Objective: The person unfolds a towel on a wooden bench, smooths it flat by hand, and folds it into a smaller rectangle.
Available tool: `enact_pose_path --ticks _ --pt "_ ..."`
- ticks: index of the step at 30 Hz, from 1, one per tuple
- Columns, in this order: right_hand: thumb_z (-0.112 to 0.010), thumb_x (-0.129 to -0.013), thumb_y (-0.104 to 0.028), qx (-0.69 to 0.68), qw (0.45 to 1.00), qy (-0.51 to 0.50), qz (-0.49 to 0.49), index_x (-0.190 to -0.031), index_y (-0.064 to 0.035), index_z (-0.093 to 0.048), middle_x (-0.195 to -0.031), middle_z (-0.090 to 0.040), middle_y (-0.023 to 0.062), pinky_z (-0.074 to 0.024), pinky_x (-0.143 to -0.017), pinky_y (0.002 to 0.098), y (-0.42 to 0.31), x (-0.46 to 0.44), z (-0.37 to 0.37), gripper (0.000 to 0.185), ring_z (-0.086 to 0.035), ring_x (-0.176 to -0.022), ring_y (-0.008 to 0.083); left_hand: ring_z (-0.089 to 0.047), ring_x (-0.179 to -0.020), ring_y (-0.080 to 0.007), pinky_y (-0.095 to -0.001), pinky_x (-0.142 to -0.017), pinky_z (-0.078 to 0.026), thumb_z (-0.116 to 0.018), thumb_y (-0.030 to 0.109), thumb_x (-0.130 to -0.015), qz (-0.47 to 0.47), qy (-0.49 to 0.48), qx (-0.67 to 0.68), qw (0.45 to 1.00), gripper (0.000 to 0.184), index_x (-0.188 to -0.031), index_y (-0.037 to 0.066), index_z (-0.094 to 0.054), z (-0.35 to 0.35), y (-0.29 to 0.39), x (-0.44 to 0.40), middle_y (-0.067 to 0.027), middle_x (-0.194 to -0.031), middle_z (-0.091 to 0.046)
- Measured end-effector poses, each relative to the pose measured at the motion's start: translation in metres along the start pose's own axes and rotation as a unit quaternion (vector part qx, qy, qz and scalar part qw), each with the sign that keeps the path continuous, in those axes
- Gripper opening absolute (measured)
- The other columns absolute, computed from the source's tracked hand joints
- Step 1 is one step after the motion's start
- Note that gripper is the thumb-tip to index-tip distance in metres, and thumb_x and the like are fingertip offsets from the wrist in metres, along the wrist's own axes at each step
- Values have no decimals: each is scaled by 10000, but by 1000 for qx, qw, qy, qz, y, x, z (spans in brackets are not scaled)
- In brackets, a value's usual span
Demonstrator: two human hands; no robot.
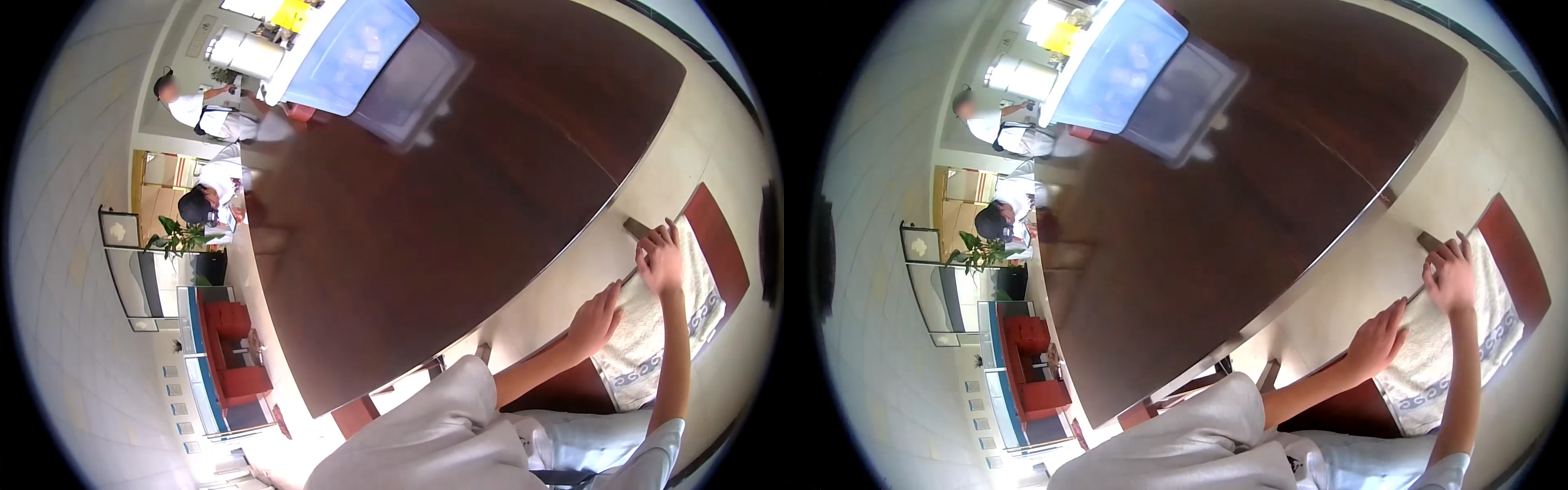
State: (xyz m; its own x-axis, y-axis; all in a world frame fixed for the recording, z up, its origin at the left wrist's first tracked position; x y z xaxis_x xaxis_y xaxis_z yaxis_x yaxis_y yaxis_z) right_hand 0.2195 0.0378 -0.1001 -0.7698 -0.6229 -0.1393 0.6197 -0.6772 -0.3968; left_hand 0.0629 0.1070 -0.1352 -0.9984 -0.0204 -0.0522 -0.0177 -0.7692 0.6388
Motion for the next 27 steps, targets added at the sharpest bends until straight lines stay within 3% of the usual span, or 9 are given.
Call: enact_pose_path --ticks 5,8,10,13,15,17,20,24,27 --pt "-546 -813 -120 14 999 22 23 -943 -32 -645 -1015 -606 144 -297 -1177 518 -8 2 9 186 -547 -1078 335 -635 -1058 -325 -386 -820 -549 -514 267 -1003 -9 16 -53 998 609 -1472 -78 -335 3 4 0 -235 -1298 -574" --pt "-579 -838 -1 28 991 126 -26 -1219 -46 -567 -1178 -544 154 -350 -1135 492 -12 30 30 384 -510 -1168 371 -637 -1052 -317 -388 -808 -553 -517 260 -998 -9 18 -75 997 610 -1474 -76 -336 0 3 1 -229 -1292 -579" --pt "-609 -876 -25 -28 985 140 -100 -1234 -40 -578 -1194 -563 168 -395 -1022 475 -14 68 44 359 -515 -1160 381 -638 -1050 -315 -389 -804 -554 -516 254 -996 -11 23 -80 996 609 -1474 -77 -336 1 5 -1 -228 -1287 -582" --pt "-625 -915 -66 13 969 154 -193 -1170 -16 -606 -1152 -597 163 -421 -1006 446 -10 156 55 261 -544 -1134 361 -640 -1046 -313 -391 -803 -556 -515 245 -993 -16 22 -86 996 609 -1474 -81 -334 -2 4 3 -227 -1279 -588" --pt "-645 -904 -81 -79 934 104 -332 -1141 -11 -607 -1087 -603 142 -445 -951 439 6 219 38 250 -563 -1064 340 -640 -1040 -315 -390 -803 -559 -502 250 -1001 -21 33 -80 996 606 -1472 -90 -329 -2 5 1 -230 -1269 -593" --pt "-657 -891 -93 -61 927 76 -362 -1119 -18 -604 -1042 -601 128 -457 -906 444 -2 252 28 245 -572 -1014 323 -640 -1038 -316 -391 -800 -560 -494 255 -1005 -19 27 -79 996 602 -1470 -90 -331 0 4 0 -231 -1268 -593" --pt "-657 -884 -96 37 936 133 -323 -1111 -28 -602 -1033 -603 129 -456 -899 451 -26 260 40 243 -575 -1014 322 -640 -1029 -316 -395 -783 -562 -473 269 -1017 -27 39 -74 996 590 -1464 -91 -339 -1 6 -4 -231 -1270 -593" --pt "-662 -886 -113 60 912 144 -379 -1138 -36 -604 -1072 -611 121 -455 -908 456 -11 269 46 270 -579 -1017 317 -648 -982 -313 -399 -758 -565 -483 269 -1009 -21 34 -76 996 589 -1455 -91 -350 0 6 0 -224 -1256 -598" --pt "-659 -878 -97 42 916 177 -358 -1198 -49 -597 -1084 -605 135 -462 -898 459 9 296 27 329 -576 -1022 335 -652 -953 -309 -400 -738 -566 -492 271 -1001 -25 37 -80 996 587 -1444 -91 -362 3 7 -2 -217 -1232 -605"
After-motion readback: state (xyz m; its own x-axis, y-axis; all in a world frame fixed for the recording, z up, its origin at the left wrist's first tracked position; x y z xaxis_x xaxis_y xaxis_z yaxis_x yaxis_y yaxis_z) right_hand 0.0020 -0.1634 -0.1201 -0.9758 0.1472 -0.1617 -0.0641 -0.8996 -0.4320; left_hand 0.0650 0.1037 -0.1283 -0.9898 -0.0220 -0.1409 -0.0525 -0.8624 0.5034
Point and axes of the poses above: each hand's wrist, its own x-axis away from the middle knuckle, its own z-axis out of the back of the hand, y = z × x, the point moved 9 cm from there along -x, towards the middle knuckle
